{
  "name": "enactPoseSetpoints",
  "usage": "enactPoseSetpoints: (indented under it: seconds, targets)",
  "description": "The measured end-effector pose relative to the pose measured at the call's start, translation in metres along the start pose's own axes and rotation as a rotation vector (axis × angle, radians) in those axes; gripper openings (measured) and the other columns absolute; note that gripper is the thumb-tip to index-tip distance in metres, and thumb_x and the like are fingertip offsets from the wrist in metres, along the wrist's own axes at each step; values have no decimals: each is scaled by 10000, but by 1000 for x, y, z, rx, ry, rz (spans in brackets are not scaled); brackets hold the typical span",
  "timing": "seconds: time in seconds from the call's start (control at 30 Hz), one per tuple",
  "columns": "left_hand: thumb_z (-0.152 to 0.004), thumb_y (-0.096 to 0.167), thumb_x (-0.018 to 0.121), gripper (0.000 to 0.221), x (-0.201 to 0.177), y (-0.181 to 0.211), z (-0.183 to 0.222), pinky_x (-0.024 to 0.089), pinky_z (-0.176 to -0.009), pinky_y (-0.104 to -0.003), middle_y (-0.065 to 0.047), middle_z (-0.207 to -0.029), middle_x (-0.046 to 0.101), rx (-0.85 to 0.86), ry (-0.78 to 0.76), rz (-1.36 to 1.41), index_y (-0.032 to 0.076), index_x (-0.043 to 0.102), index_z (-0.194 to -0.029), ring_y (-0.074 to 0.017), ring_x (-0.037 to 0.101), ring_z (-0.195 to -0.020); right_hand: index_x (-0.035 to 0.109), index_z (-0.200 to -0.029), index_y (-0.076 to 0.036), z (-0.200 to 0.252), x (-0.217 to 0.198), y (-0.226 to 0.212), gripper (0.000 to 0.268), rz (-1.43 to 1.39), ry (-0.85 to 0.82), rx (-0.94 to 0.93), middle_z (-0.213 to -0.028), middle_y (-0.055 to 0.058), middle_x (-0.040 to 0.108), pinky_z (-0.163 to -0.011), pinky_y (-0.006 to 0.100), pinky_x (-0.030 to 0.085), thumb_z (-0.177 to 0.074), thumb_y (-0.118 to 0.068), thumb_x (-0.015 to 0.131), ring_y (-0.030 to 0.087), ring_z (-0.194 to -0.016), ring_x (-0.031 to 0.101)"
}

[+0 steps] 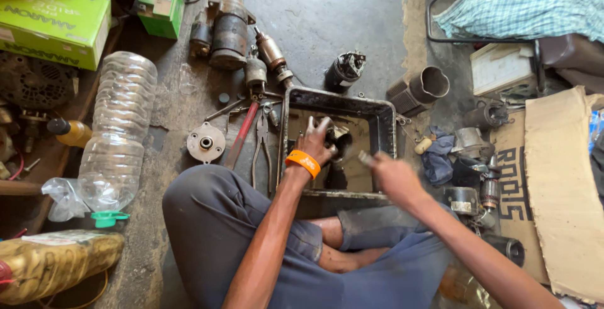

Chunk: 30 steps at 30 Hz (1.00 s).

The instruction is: The person scrubs a metal engine piston with a brush inside a tray of dark liquid, rotating the part to clean multiple surfaces. The person then pours a yellow liquid from a plastic bottle onto the piston to rinse it.

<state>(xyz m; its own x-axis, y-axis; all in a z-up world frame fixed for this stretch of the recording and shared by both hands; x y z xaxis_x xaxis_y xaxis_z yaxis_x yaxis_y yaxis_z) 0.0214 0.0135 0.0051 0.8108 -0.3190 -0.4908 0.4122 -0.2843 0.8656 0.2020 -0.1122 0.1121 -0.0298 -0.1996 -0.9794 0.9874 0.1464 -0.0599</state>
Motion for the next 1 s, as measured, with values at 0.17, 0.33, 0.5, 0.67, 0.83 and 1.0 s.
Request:
enactPoseSetpoints:
  seconds: [0.17,0.33,0.5,0.67,0.83,1.0]
  targets:
    - [-776,244,850,794,-5,-1,1,565,-941,-552,-361,-1526,380,-74,-100,-29,188,450,-1460,-560,619,-1131,726,-1082,-110,0,6,3,204,-185,17,-97,-956,144,636,-705,506,543,-904,-79,630,398,-829,695]
    - [-733,218,874,849,-2,0,4,570,-901,-546,-404,-1494,347,-46,-30,25,168,427,-1453,-571,601,-1117,690,-1208,-100,0,12,5,392,21,-4,43,-1001,176,622,-649,516,564,-850,-1,566,410,-748,698]
    - [-795,218,837,772,6,-3,-1,580,-913,-540,-384,-1495,398,-37,-103,-5,170,434,-1451,-559,633,-1080,723,-1020,-82,-11,3,-1,162,-75,-4,-34,-943,173,667,-722,524,565,-912,-110,604,418,-808,702]
    - [-794,247,854,811,10,-12,3,553,-900,-579,-388,-1429,433,43,-16,-16,151,416,-1470,-576,614,-1082,689,-1063,-1,-10,17,-12,206,16,-5,134,-962,225,681,-695,526,573,-945,-50,528,426,-799,702]
    - [-791,255,851,777,3,-5,1,560,-886,-581,-381,-1438,423,32,-4,-20,140,426,-1431,-586,601,-1082,712,-1037,-12,-16,33,-13,195,-102,78,113,-888,243,668,-647,563,536,-929,-83,565,471,-722,676]
    - [-785,229,842,740,-6,11,7,551,-853,-590,-345,-1453,419,33,-65,-50,161,444,-1405,-593,592,-1055,721,-909,-42,-19,51,-6,126,-2,-5,78,-896,232,682,-725,533,568,-875,-79,605,437,-819,695]
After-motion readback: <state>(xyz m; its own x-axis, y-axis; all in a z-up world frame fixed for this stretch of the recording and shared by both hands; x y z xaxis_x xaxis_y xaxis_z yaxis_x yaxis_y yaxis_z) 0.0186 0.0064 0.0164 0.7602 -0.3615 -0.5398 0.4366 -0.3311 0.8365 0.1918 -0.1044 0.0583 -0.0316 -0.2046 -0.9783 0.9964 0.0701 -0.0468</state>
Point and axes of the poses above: each hand's wrist, its own z-axis away from the middle knuckle, its own x-axis out of the palm, y = z × x, the point moved 2 cm from there along -z, towards the middle knuckle
